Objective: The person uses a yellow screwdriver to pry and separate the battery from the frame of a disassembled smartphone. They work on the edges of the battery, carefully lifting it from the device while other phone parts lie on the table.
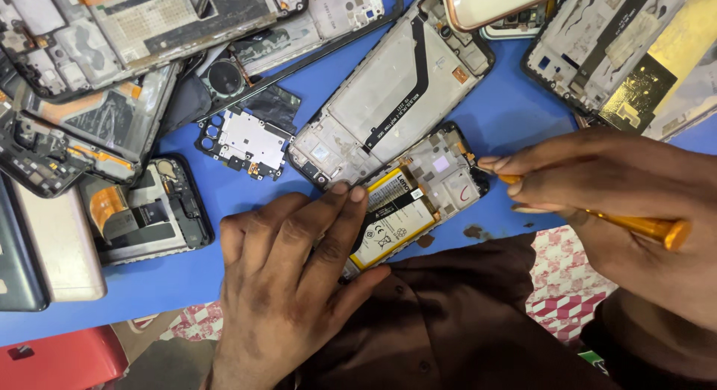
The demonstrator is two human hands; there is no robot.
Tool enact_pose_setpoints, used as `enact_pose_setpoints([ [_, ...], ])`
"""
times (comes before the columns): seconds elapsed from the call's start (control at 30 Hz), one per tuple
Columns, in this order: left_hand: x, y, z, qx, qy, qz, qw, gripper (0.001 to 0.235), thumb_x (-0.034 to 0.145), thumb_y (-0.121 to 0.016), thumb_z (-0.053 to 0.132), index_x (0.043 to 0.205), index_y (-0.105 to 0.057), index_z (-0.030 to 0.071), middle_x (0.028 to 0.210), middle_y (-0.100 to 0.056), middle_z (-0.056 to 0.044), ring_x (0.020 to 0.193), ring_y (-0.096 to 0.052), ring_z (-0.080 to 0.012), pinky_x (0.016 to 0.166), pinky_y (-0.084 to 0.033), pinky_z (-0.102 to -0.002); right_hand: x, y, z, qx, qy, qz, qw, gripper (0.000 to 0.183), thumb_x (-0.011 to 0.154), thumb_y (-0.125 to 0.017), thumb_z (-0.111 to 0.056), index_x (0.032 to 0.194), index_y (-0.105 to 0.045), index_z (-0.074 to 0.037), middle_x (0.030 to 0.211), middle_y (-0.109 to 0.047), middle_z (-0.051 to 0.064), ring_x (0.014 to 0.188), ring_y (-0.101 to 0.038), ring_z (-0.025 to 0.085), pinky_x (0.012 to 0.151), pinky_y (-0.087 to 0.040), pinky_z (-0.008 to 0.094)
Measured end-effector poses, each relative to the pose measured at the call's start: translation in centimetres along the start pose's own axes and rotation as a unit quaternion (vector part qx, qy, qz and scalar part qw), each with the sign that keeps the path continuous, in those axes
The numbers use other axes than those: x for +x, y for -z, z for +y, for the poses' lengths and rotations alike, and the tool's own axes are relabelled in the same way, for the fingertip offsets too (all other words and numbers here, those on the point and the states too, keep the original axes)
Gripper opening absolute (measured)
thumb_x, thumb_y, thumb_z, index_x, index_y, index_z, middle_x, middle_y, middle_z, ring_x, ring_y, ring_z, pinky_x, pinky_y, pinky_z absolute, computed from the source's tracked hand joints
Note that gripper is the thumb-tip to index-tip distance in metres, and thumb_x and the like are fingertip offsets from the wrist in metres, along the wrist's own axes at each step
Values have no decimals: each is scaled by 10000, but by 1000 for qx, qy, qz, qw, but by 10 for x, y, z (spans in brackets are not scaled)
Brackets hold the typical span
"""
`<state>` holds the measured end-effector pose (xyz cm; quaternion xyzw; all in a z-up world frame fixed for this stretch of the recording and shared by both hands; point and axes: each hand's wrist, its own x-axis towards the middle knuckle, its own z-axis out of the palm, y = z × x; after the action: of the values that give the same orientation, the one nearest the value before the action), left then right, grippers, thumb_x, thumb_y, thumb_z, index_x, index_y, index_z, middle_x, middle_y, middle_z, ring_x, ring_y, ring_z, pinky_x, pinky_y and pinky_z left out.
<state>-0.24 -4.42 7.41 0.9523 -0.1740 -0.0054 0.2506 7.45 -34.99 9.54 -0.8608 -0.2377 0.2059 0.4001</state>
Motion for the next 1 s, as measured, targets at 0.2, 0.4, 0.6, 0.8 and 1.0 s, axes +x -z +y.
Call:
enact_pose_setpoints([
  [0.2, 1, 3, 0, -13, -2, 3, 1000, 700, 817, -850, 413, 1392, -639, 75, 1338, -595, -28, 1164, -564, -240, 945, -373, -439, 6, -4, -6, 6, 49, 20, 999, 316, 766, -578, 159, 1020, -700, 17, 1193, -675, 225, 1148, -720, 333, 942, -593, 380],
  [0.4, 0, 2, 0, -12, -3, 6, 1000, 701, 821, -851, 414, 1397, -637, 76, 1338, -596, -25, 1164, -564, -236, 953, -374, -427, 0, -49, -14, -60, 113, 191, 973, 62, 910, -671, 125, 943, -649, 78, 1073, -679, 251, 1058, -739, 352, 901, -605, 433],
  [0.6, -1, 1, 4, -4, 8, 12, 1000, 733, 791, -868, 423, 1402, -634, 92, 1300, -606, -27, 1142, -566, -251, 953, -377, -443, -11, -62, -6, -87, 139, 208, 964, 48, 909, -700, 63, 869, -686, 83, 1025, -707, 271, 1058, -739, 403, 911, -601, 472],
  [0.8, -2, 1, 7, -16, 18, 45, 999, 765, 747, -889, 419, 1398, -623, 118, 1312, -612, -29, 1162, -578, -267, 954, -407, -444, -10, -54, 5, -15, 139, 242, 960, 149, 913, -653, 25, 1053, -638, 73, 1067, -702, 293, 1023, -754, 356, 832, -665, 383],
  [1.0, -4, 0, 9, -9, 13, 63, 998, 769, 744, -896, 427, 1391, -625, 112, 1336, -613, -38, 1167, -584, -270, 931, -409, -437, -13, -62, 6, 174, 128, 291, 932, 89, 1075, -669, -31, 1143, -640, 18, 1133, -701, 198, 1102, -748, 276, 981, -643, 393],
])
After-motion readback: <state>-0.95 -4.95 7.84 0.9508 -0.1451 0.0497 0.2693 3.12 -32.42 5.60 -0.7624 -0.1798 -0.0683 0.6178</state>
